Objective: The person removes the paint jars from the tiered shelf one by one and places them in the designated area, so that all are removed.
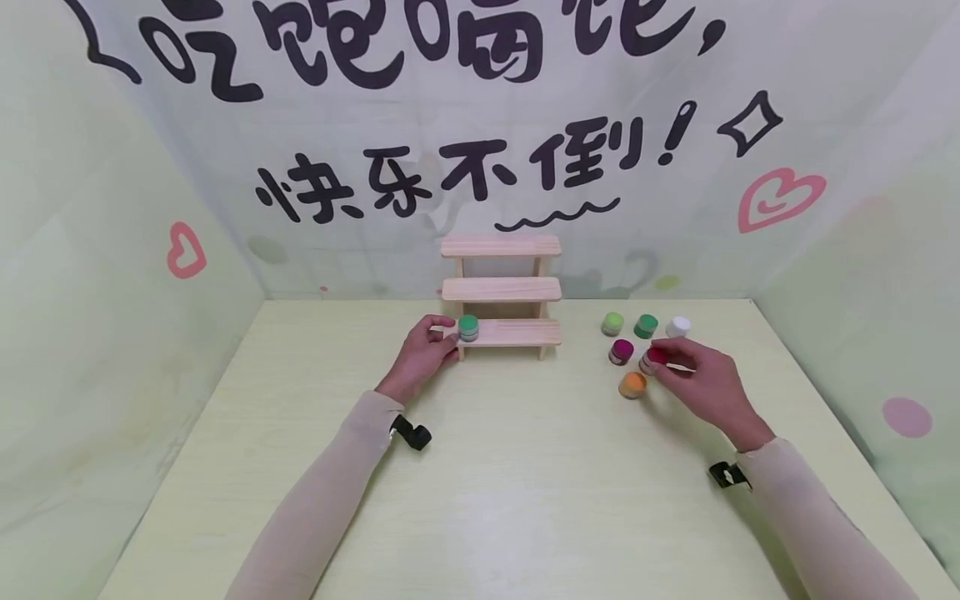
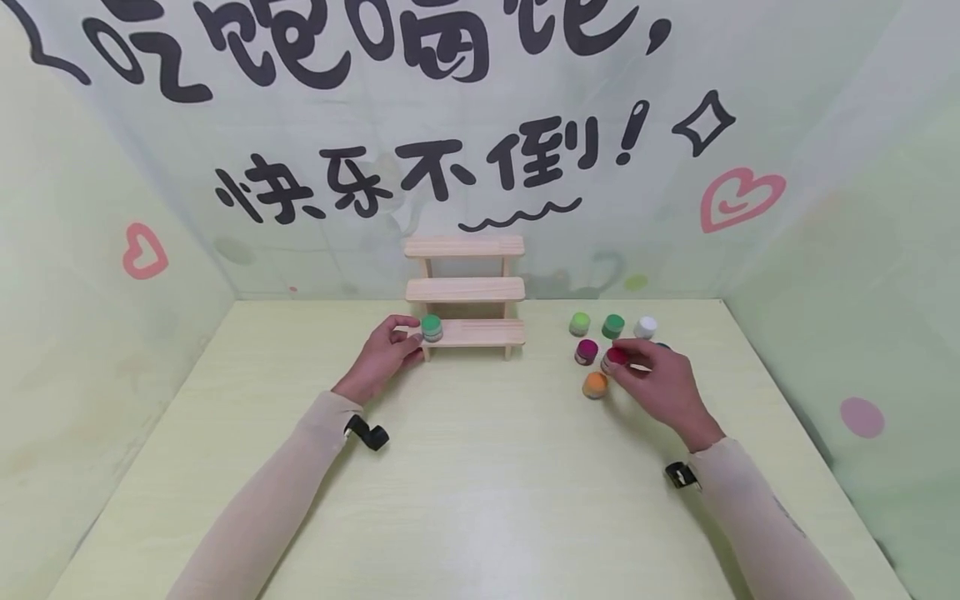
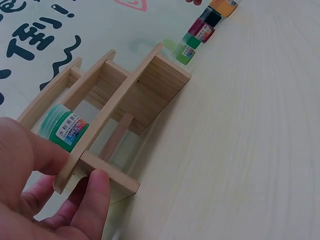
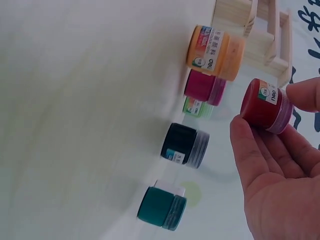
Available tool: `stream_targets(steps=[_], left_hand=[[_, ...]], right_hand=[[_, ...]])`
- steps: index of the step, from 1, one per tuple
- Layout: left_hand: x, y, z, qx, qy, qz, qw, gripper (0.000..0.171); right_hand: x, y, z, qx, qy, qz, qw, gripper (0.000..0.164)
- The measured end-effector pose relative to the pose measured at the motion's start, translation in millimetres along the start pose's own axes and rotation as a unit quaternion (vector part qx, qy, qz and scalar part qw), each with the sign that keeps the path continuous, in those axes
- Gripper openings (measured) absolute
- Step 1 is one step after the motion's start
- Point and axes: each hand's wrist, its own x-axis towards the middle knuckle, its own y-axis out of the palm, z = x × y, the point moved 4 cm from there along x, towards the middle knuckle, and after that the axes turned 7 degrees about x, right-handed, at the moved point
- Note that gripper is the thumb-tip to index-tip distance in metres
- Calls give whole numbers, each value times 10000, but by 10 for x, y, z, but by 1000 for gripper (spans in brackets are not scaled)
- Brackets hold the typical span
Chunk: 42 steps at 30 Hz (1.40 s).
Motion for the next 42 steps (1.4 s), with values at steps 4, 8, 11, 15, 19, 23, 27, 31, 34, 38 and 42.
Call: stream_targets(steps=[4, 8, 11, 15, 19, 23, 27, 31, 34, 38, 42], left_hand=[[12, 9, -7, 7, 37, 42, 10000, 29], [8, 10, -26, -31, 70, 38, 10000, 29], [7, 10, -30, -48, 58, 17, 10000, 29], [13, 19, -18, -38, -14, 37, 10000, 29], [9, 24, -9, -59, -83, 71, 9999, 29], [3, 21, -7, -38, -108, 72, 9999, 31], [7, 17, 5, -28, -115, 75, 9999, 31], [0, 14, 12, -20, -128, 48, 9999, 30], [-5, 11, 20, -25, -137, 15, 9999, 29], [-7, 13, 25, -36, -120, 14, 9999, 28], [-19, 7, 4, -57, -46, 27, 10000, 29]], right_hand=[[-24, -59, -69, -155, 66, 42, 9998, 42], [-22, -101, -109, -299, 59, 178, 9994, 44], [-28, -122, -116, -341, 91, 271, 9990, 46], [-55, -139, -135, -338, 165, 342, 9987, 44], [-86, -143, -183, -426, 270, 434, 9978, 41], [-116, -142, -228, -521, 410, 652, 9957, 43], [-136, -143, -261, -661, 541, 874, 9925, 45], [-147, -140, -284, -732, 645, 1029, 9899, 46], [-157, -133, -297, -677, 707, 1095, 9892, 46], [-157, -122, -310, -662, 723, 1122, 9888, 46], [-142, -125, -298, -702, 624, 1086, 9896, 47]])
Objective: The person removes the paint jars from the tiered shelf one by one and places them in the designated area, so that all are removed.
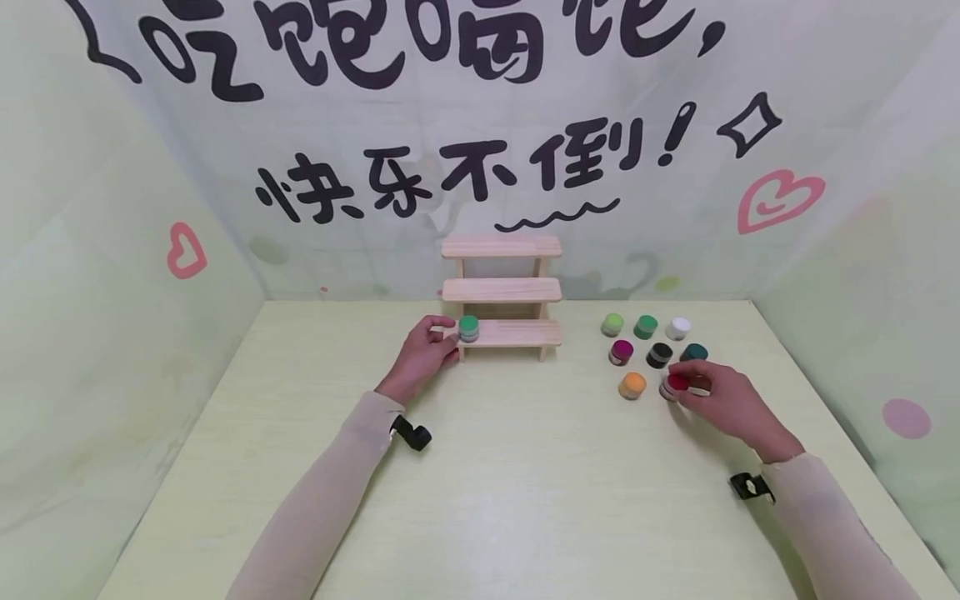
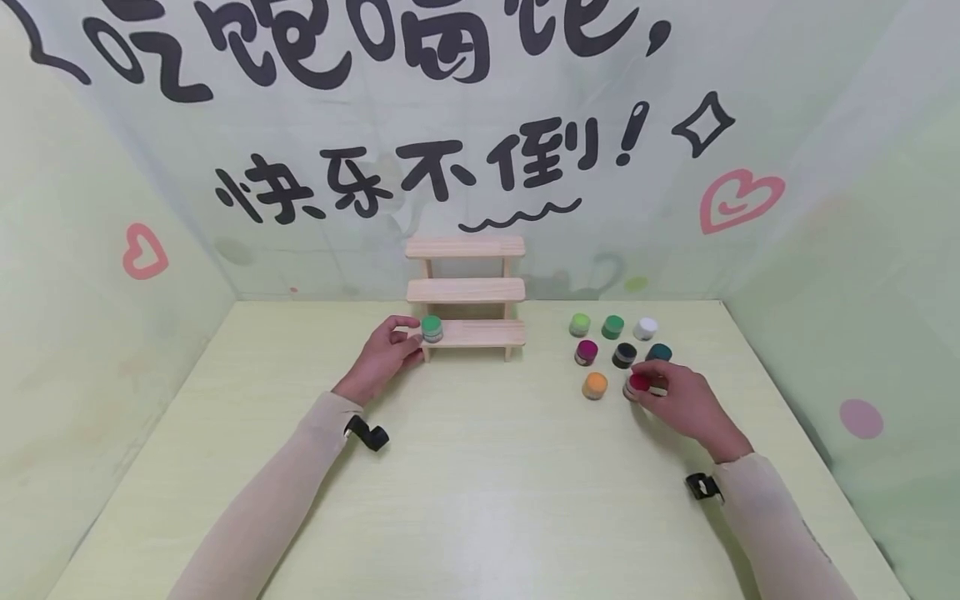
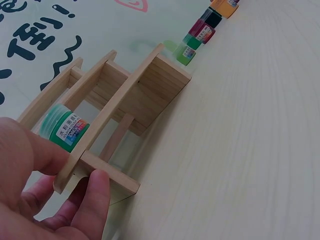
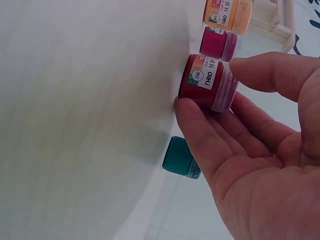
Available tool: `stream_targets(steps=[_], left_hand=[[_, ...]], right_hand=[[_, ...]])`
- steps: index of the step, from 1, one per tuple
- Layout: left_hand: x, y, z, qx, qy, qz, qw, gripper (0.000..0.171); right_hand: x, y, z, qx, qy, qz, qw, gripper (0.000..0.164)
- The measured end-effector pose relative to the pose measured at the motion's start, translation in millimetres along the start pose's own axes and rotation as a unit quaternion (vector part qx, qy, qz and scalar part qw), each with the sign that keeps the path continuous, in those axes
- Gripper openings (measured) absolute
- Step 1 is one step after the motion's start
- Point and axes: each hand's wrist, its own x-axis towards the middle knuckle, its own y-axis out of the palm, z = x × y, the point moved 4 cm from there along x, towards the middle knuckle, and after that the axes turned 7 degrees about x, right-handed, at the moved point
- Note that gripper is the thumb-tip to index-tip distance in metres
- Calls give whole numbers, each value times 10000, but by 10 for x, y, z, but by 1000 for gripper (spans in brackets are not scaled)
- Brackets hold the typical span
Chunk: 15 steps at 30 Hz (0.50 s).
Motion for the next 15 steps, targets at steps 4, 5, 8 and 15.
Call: stream_targets(steps=[4, 5, 8, 15], left_hand=[[-1, -8, -9, -33, 44, 14, 10000, 29], [1, -10, -6, -42, 42, 23, 10000, 29], [6, -13, 0, -33, 38, 57, 10000, 30], [9, -2, -1, -36, 38, 30, 10000, 29]], right_hand=[[-8, -33, 23, 61, -63, -124, 9999, 48], [-13, -46, 30, 81, -55, -179, 9998, 48], [-24, -91, 62, 132, -54, -405, 9991, 47], [-21, -156, 159, 117, -175, -1007, 9947, 41]])
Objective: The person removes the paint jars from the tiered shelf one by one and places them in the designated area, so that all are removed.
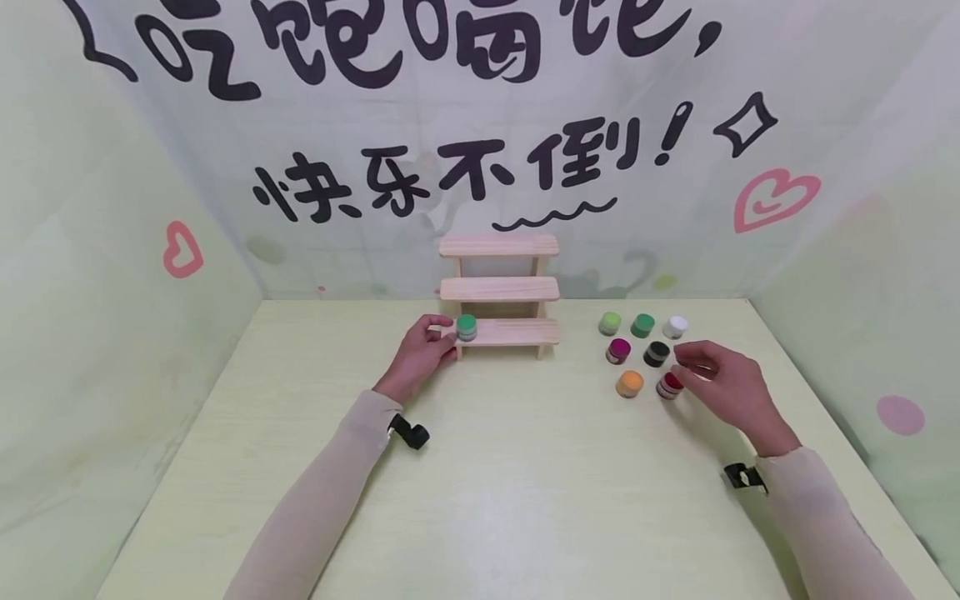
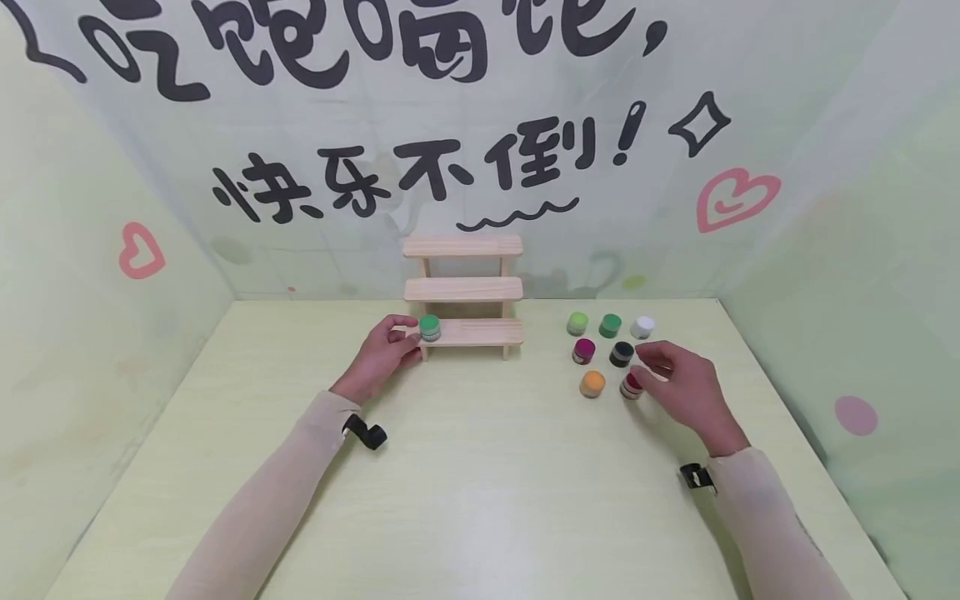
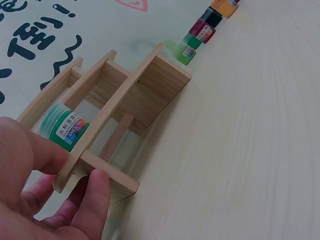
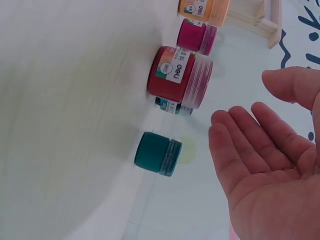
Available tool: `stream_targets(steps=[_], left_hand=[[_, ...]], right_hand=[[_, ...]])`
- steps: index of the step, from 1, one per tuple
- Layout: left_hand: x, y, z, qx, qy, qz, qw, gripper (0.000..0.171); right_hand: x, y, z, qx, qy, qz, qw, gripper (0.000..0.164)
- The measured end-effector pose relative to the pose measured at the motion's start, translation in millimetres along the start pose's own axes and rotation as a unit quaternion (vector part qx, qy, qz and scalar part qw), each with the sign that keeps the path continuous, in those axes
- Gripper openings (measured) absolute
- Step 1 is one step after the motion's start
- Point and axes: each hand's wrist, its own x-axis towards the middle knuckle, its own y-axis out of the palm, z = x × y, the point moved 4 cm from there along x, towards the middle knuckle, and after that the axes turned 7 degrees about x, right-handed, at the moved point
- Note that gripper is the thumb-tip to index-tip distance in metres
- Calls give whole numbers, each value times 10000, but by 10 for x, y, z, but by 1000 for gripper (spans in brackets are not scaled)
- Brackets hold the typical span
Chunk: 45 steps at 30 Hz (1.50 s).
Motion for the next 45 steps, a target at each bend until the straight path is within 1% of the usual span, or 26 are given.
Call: stream_targets(steps=[6, 9, 12, 18, 23, 25, 29, 37, 45], left_hand=[[1, 5, -6, 24, -2, 5, 10000, 30], [-3, 4, -4, 38, 5, -55, 10000, 29], [-7, 9, 3, 35, 51, -116, 9999, 28], [-5, 13, 35, -40, 234, -138, 9996, 27], [-17, 21, 33, -43, 334, -129, 9994, 27], [-22, 27, 25, -63, 368, -169, 9992, 26], [-35, 36, 8, -106, 422, -309, 9986, 24], [-80, 65, 12, -200, 285, -652, 9973, 28], [-93, 85, 8, -89, 225, -662, 9975, 31]], right_hand=[[54, 66, 80, 56, -259, -239, 9994, 35], [88, 100, 159, 113, -416, -357, 9984, 31], [121, 145, 252, 246, -538, -375, 9975, 29], [207, 282, 428, 480, -790, -194, 9955, 28], [296, 415, 568, 636, -902, -60, 9939, 28], [330, 476, 618, 711, -955, -3, 9929, 29], [380, 592, 737, 693, -1029, 69, 9922, 29], [491, 804, 989, 1009, -1043, 297, 9890, 32], [652, 1030, 1203, 1289, -1090, 348, 9850, 32]])
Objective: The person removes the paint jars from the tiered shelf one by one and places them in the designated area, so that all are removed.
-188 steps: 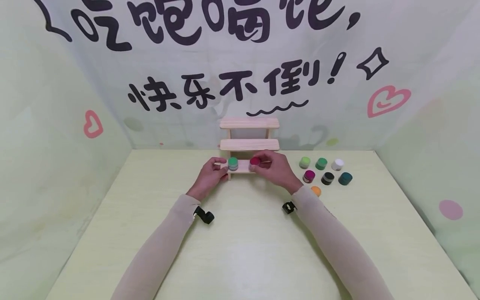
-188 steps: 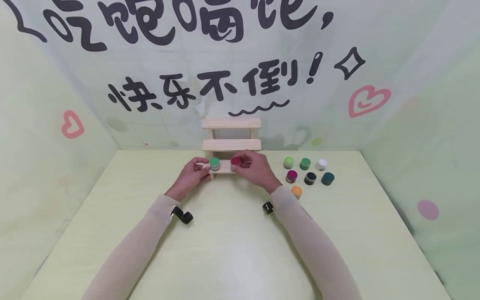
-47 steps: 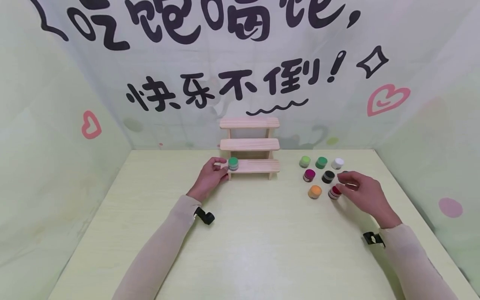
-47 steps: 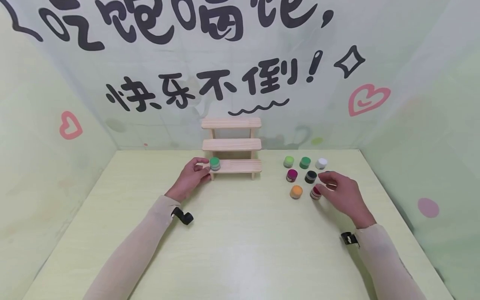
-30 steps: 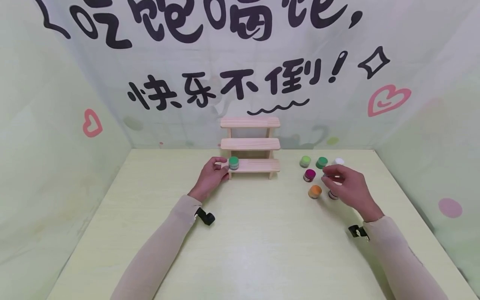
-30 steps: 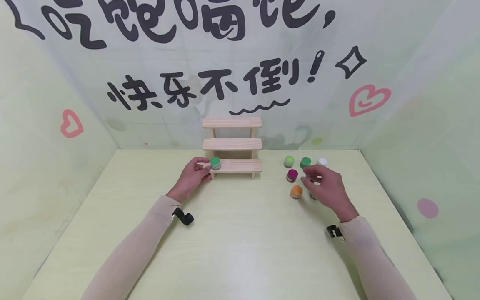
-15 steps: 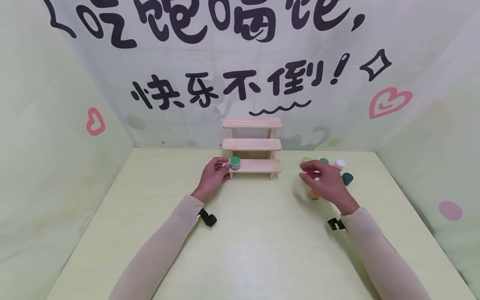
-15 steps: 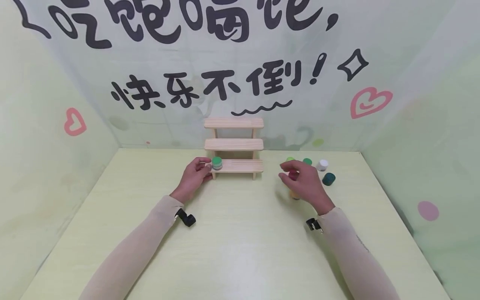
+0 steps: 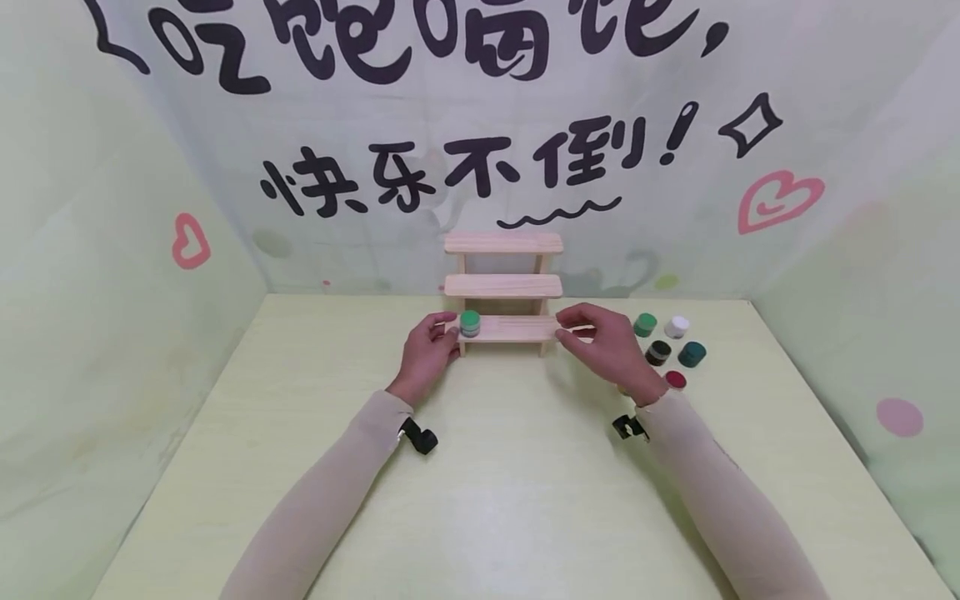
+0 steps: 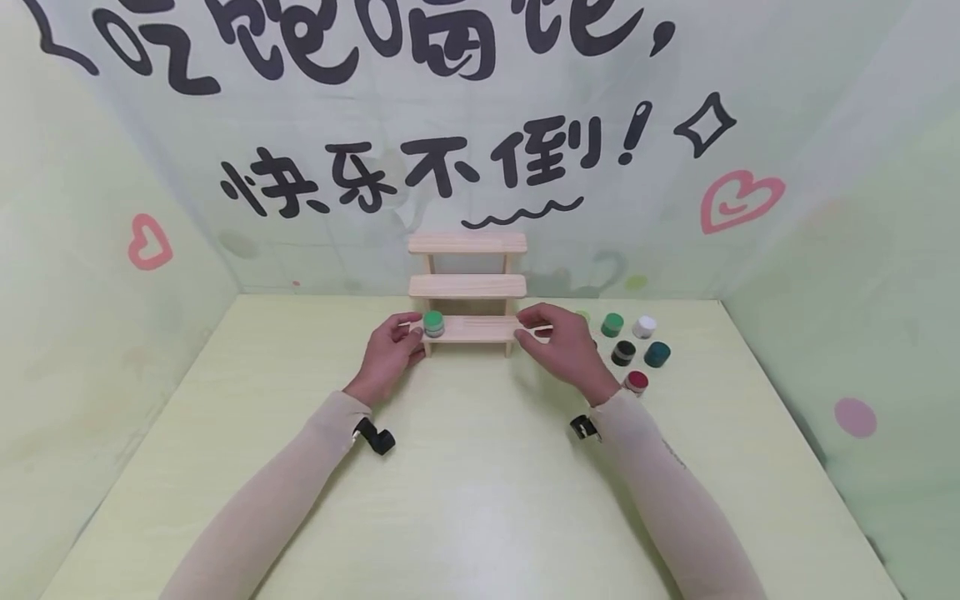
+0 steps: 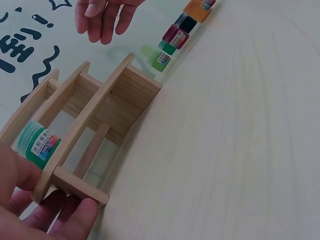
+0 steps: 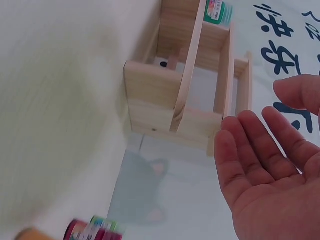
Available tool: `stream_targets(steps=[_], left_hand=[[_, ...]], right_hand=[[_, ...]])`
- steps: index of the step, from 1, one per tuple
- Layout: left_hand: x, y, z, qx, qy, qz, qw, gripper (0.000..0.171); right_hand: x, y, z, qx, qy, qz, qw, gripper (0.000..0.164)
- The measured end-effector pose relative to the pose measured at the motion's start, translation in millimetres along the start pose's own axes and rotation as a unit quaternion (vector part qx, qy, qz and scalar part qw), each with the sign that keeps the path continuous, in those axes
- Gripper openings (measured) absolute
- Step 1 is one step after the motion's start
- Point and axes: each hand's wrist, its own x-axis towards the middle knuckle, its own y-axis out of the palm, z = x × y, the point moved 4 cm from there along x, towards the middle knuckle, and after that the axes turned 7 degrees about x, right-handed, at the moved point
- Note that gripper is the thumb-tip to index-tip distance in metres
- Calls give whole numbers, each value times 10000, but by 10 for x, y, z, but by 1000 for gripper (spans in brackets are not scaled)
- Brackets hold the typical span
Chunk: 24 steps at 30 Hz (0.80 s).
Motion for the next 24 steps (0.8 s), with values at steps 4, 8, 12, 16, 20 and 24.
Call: stream_targets(steps=[4, 8, 12, 16, 20, 24], left_hand=[[-5, 8, -2, 13, -87, 8, 10000, 31], [-7, 16, 2, 45, -89, -32, 9999, 31], [-6, 12, 22, 72, -109, -165, 9998, 31], [-19, 16, 32, 71, -135, -302, 9994, 30], [-52, 22, 14, -33, -77, -499, 9987, 29], [-83, 28, 5, -110, -43, -753, 9971, 29]], right_hand=[[105, 121, 64, 177, -95, 0, 9998, 29], [186, 257, 122, 305, -193, 57, 9993, 27], [253, 392, 164, 485, -128, 121, 9987, 26], [318, 503, 197, 601, -110, 129, 9981, 24], [406, 614, 229, 697, -175, 146, 9973, 24], [469, 719, 274, 764, -154, 213, 9967, 28]])
